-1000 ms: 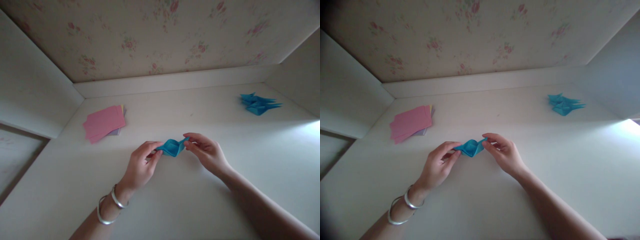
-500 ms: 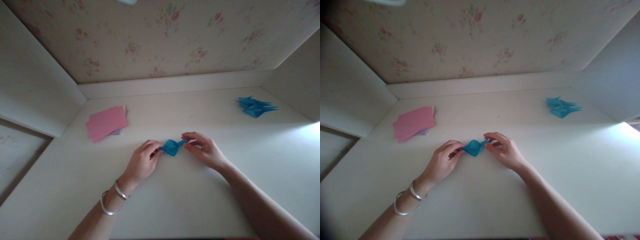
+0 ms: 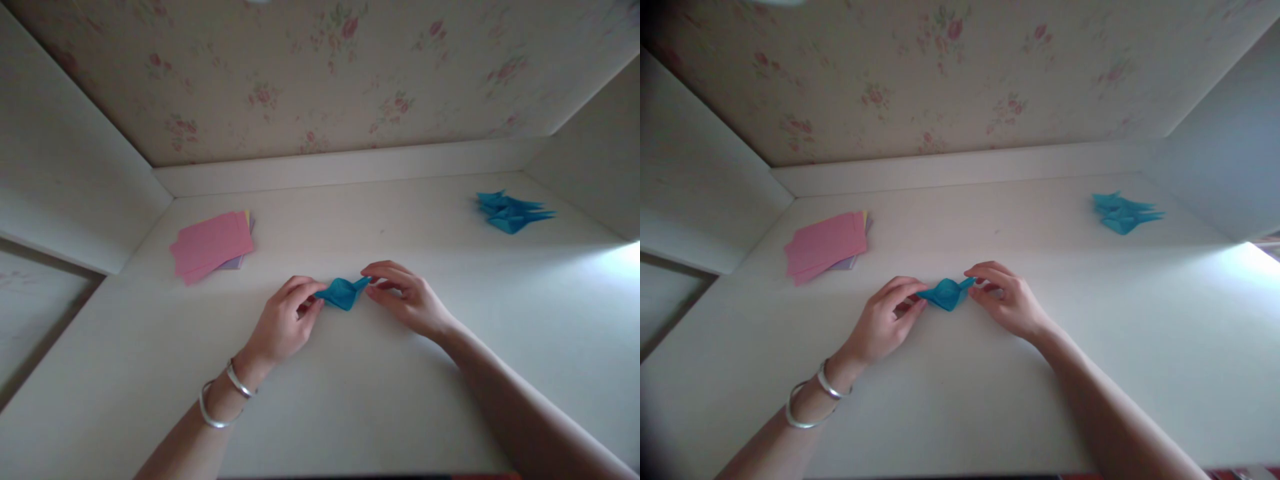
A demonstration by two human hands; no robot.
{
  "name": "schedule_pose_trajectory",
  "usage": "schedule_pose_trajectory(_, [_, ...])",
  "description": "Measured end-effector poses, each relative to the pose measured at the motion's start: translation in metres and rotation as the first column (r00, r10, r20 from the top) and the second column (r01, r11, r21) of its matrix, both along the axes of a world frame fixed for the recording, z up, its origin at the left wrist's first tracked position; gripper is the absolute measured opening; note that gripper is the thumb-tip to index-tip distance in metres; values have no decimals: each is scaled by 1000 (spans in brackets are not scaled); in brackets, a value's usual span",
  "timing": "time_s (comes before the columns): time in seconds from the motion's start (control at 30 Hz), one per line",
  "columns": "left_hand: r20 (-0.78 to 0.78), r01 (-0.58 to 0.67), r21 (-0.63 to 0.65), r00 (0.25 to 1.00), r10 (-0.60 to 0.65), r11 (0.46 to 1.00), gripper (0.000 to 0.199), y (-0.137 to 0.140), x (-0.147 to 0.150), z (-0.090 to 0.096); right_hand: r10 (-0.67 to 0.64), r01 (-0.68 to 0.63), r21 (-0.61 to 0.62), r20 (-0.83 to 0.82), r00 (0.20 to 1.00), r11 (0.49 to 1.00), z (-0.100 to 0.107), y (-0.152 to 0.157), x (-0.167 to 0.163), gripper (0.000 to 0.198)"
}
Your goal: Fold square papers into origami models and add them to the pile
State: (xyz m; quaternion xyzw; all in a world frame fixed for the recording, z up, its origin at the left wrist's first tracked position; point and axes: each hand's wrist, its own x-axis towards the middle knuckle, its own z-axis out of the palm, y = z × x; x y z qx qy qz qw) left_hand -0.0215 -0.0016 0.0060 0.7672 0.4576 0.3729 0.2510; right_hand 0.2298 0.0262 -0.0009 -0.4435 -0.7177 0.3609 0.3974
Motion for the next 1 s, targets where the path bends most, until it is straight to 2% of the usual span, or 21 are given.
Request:
schedule_pose_trajectory(0.37, [2, -1, -57, 1000, 1, 998, 31, -2, -1, -3, 27, -27, 31, -6, 1000, 999, 0, -2, -1, 14])
schedule_pose_trajectory(0.6, [21, 5, -54, 1000, -4, 999, 36, -2, -2, -6, 49, -52, 80, 32, 998, 995, -3, -3, -1, 23])
schedule_pose_trajectory(0.77, [6, 2, -61, 1000, -2, 998, 37, -2, -3, -6, 51, -56, 87, 56, 997, 995, -5, -4, -1, 22])
schedule_pose_trajectory(0.9, [6, 2, -49, 1000, -2, 999, 38, -3, -3, -4, 21, -28, 106, 66, 998, 994, -2, -7, 0, 20])
schedule_pose_trajectory(1.0, [22, -20, -25, 1000, 20, 999, 36, -3, -4, 0, -60, 40, 180, 106, 993, 983, 8, -11, -2, 19])
